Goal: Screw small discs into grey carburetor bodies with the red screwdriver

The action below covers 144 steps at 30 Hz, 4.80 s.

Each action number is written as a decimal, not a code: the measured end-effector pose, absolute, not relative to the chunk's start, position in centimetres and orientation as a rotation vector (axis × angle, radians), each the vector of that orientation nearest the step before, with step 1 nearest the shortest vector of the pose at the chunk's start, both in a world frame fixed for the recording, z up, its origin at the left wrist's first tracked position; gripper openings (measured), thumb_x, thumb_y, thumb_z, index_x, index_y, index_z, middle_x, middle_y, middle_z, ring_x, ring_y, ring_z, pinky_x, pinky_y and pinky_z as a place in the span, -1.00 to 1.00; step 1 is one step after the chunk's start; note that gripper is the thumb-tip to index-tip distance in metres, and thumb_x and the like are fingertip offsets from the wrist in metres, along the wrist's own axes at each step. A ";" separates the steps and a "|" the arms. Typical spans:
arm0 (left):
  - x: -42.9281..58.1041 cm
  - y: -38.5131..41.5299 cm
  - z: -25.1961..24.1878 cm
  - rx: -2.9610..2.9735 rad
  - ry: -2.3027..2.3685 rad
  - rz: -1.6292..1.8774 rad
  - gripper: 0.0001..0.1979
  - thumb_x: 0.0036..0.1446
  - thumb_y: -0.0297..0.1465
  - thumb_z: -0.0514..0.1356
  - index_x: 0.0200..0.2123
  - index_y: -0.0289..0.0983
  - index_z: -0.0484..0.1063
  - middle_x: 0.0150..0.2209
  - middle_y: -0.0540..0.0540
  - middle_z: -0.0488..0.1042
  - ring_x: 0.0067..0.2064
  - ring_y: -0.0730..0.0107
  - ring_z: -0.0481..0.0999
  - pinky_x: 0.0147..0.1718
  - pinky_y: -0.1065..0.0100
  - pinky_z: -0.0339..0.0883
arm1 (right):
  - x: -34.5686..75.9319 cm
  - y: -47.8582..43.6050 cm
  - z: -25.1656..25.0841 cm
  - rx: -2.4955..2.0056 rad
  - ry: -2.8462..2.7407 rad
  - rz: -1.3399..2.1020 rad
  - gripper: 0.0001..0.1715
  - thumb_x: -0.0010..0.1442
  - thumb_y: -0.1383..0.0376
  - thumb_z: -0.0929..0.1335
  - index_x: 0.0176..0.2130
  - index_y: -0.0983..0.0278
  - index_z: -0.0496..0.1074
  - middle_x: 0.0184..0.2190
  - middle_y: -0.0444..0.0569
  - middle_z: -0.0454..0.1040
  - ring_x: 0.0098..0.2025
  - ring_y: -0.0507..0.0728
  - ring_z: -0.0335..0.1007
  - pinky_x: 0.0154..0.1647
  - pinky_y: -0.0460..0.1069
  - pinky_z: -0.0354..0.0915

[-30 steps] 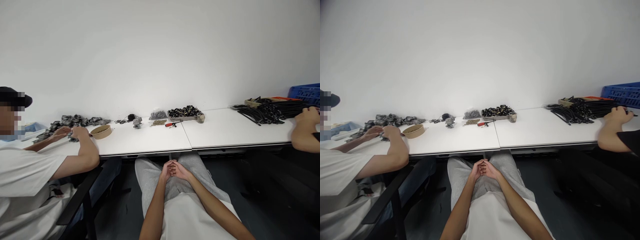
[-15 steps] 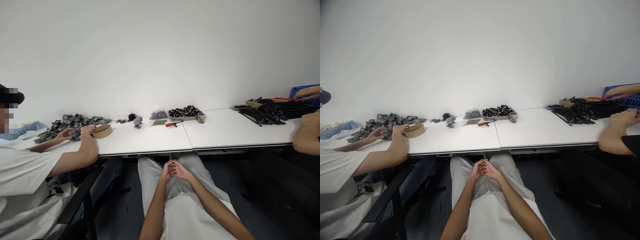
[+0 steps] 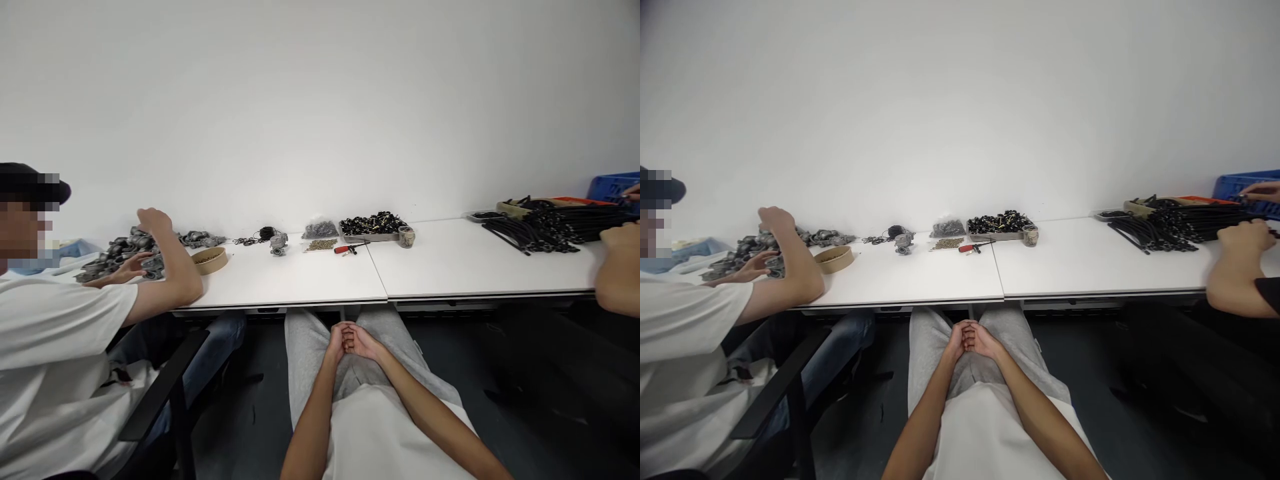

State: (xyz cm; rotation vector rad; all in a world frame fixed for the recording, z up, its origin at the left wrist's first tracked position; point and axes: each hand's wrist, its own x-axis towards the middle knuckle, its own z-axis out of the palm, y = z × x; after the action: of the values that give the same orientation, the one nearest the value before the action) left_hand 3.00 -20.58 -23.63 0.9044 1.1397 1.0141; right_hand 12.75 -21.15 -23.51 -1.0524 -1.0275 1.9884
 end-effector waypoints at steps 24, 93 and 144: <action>-12.4 -6.5 8.6 2.366 2.368 0.243 -0.69 0.21 -0.36 0.05 -0.02 -0.32 0.39 0.00 -0.32 0.40 -0.05 0.05 0.49 -0.15 0.17 0.36 | 25.9 -10.9 5.3 -0.918 -2.198 1.539 -0.47 0.31 -0.02 0.26 -0.03 0.36 0.43 -0.25 0.11 0.50 -0.37 0.02 0.37 -0.30 -0.06 0.25; -0.2 -3.4 4.1 2.286 0.863 0.346 -0.59 0.01 -0.45 0.31 -0.01 -0.15 0.48 -0.11 -0.14 0.49 -0.13 0.33 0.47 -0.15 0.25 0.42 | 20.1 -8.3 -1.5 -1.191 -2.143 0.468 -0.50 0.27 -0.10 0.22 -0.28 0.30 0.25 -0.60 -0.15 0.30 -0.62 -0.06 0.03 -0.51 -0.12 -0.04; -1.8 -2.3 -0.2 2.684 0.718 1.312 -0.77 0.19 -0.48 0.21 -0.06 -0.24 0.45 -0.20 -0.16 0.54 -0.17 0.40 0.54 -0.22 0.36 0.50 | 20.0 -3.5 0.2 -0.962 -1.681 1.361 -0.44 0.13 0.07 0.44 0.06 0.19 0.33 -0.15 -0.01 0.47 -0.10 0.08 0.44 -0.08 0.00 0.36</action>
State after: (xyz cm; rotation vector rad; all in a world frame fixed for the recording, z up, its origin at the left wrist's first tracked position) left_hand -1.81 -2.28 -0.22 2.6838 0.7180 1.3118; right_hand 20.02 -3.51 0.19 -0.9618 -1.6813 1.3612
